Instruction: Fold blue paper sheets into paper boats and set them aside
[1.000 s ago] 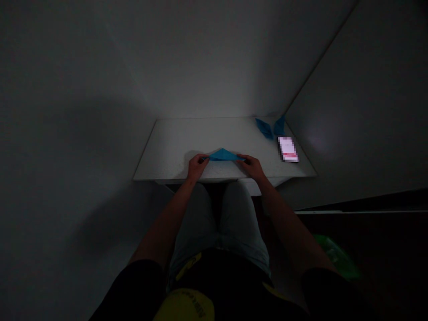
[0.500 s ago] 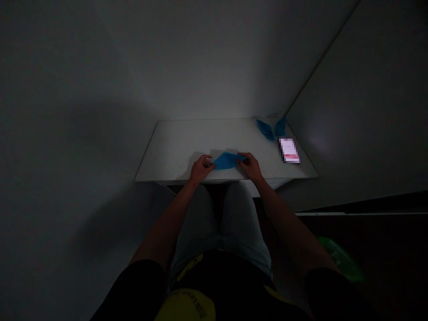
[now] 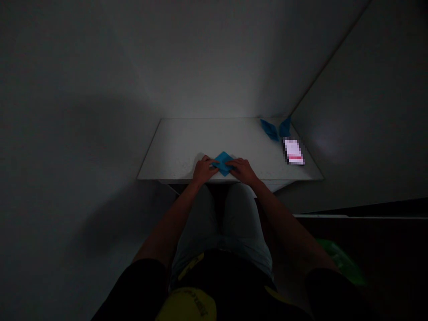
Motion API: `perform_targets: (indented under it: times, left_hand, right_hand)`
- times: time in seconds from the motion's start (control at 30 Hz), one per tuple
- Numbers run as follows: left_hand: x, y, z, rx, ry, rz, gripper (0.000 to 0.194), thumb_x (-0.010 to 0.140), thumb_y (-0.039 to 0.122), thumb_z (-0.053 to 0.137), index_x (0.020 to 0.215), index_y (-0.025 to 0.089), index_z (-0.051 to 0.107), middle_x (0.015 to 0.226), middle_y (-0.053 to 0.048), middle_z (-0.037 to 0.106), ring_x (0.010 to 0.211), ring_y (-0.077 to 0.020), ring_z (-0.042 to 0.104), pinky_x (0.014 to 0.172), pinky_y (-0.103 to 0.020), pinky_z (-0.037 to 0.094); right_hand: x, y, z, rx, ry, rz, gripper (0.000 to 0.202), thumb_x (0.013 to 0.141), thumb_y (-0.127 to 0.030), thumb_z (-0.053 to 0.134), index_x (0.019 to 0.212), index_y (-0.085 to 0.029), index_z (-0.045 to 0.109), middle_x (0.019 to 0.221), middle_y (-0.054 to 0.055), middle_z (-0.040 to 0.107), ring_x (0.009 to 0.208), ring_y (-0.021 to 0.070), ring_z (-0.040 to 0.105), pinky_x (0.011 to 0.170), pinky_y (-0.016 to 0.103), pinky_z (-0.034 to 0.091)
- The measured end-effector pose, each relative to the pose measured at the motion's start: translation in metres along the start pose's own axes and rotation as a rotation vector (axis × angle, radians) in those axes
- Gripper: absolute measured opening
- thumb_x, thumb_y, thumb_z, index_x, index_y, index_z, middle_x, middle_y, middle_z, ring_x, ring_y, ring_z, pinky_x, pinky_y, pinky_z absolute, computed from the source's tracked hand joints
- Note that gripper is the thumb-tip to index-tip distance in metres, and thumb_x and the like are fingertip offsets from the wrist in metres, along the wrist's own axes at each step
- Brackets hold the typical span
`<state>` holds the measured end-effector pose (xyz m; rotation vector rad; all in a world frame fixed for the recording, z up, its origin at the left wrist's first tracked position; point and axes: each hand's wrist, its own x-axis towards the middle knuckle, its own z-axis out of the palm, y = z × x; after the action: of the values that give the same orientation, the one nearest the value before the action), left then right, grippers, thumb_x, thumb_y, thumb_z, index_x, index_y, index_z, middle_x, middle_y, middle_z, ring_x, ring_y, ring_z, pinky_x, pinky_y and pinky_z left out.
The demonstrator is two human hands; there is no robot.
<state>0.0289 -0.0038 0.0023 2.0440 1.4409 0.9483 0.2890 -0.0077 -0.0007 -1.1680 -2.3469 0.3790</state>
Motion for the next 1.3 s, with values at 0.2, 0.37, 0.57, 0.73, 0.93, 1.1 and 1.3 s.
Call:
perform_targets:
  times: [0.2,0.37,0.57,0.73,0.93,1.1,1.3]
  left_hand:
    - [0.000,0.002,0.001,-0.013,0.014,0.054,0.011,0.090,0.036,0.084,0.096,0.027,0.086,0.110,-0.007,0.073,0.100,-0.0243,0.069,0.096,-0.040,0.052]
    - [0.000,0.004,0.001,-0.070,0.009,-0.001,0.013,0.092,0.033,0.081,0.103,0.026,0.083,0.093,-0.005,0.077,0.088,-0.0231,0.070,0.093,-0.040,0.052]
    - [-0.001,0.007,-0.001,-0.017,-0.014,0.038,0.029,0.093,0.030,0.079,0.121,0.027,0.079,0.110,-0.007,0.077,0.092,-0.0226,0.070,0.094,-0.039,0.053]
    - [-0.003,0.010,0.001,0.095,-0.135,0.204,0.030,0.103,0.027,0.064,0.127,0.031,0.079,0.137,-0.007,0.075,0.130,-0.0289,0.064,0.116,-0.048,0.044]
    - [-0.032,0.014,-0.007,0.286,-0.354,0.346,0.072,0.095,0.058,0.074,0.159,0.029,0.057,0.164,-0.008,0.057,0.153,-0.0330,0.048,0.127,-0.054,0.034]
    - [-0.046,0.011,-0.011,0.282,-0.354,0.396,0.040,0.107,0.041,0.061,0.145,0.031,0.070,0.153,-0.006,0.067,0.145,-0.0270,0.057,0.120,-0.049,0.042]
    - [-0.046,0.016,-0.015,0.319,-0.414,0.417,0.064,0.094,0.036,0.079,0.155,0.030,0.061,0.162,-0.009,0.059,0.147,-0.0317,0.053,0.121,-0.052,0.041]
  right_hand:
    - [-0.011,0.016,-0.008,0.038,0.097,0.146,0.023,0.103,-0.041,0.065,0.113,-0.029,0.081,0.119,0.009,0.080,0.113,0.0307,0.068,0.102,0.049,0.045]
    - [-0.010,0.014,-0.011,0.115,0.129,0.237,0.028,0.102,-0.036,0.064,0.125,-0.027,0.078,0.100,0.006,0.080,0.093,0.0267,0.071,0.092,0.042,0.050]
    - [-0.009,0.005,-0.008,-0.039,0.100,0.127,0.032,0.106,-0.031,0.058,0.130,-0.027,0.078,0.131,0.012,0.076,0.116,0.0321,0.067,0.099,0.048,0.049]
    - [-0.018,-0.001,-0.007,-0.126,0.003,0.059,0.038,0.108,-0.036,0.057,0.142,-0.029,0.073,0.147,0.008,0.071,0.128,0.0343,0.062,0.103,0.051,0.045]
    - [-0.049,-0.011,-0.020,-0.192,-0.110,-0.041,0.079,0.095,-0.063,0.073,0.163,-0.026,0.054,0.160,0.013,0.060,0.137,0.0372,0.055,0.111,0.052,0.041]
    - [-0.061,-0.010,-0.024,-0.181,-0.172,-0.075,0.068,0.099,-0.045,0.073,0.162,-0.030,0.054,0.158,0.010,0.063,0.134,0.0350,0.057,0.108,0.049,0.040]
    - [-0.058,-0.008,-0.027,-0.160,-0.214,-0.113,0.075,0.095,-0.031,0.074,0.165,-0.031,0.049,0.162,0.010,0.058,0.135,0.0363,0.056,0.106,0.051,0.041]
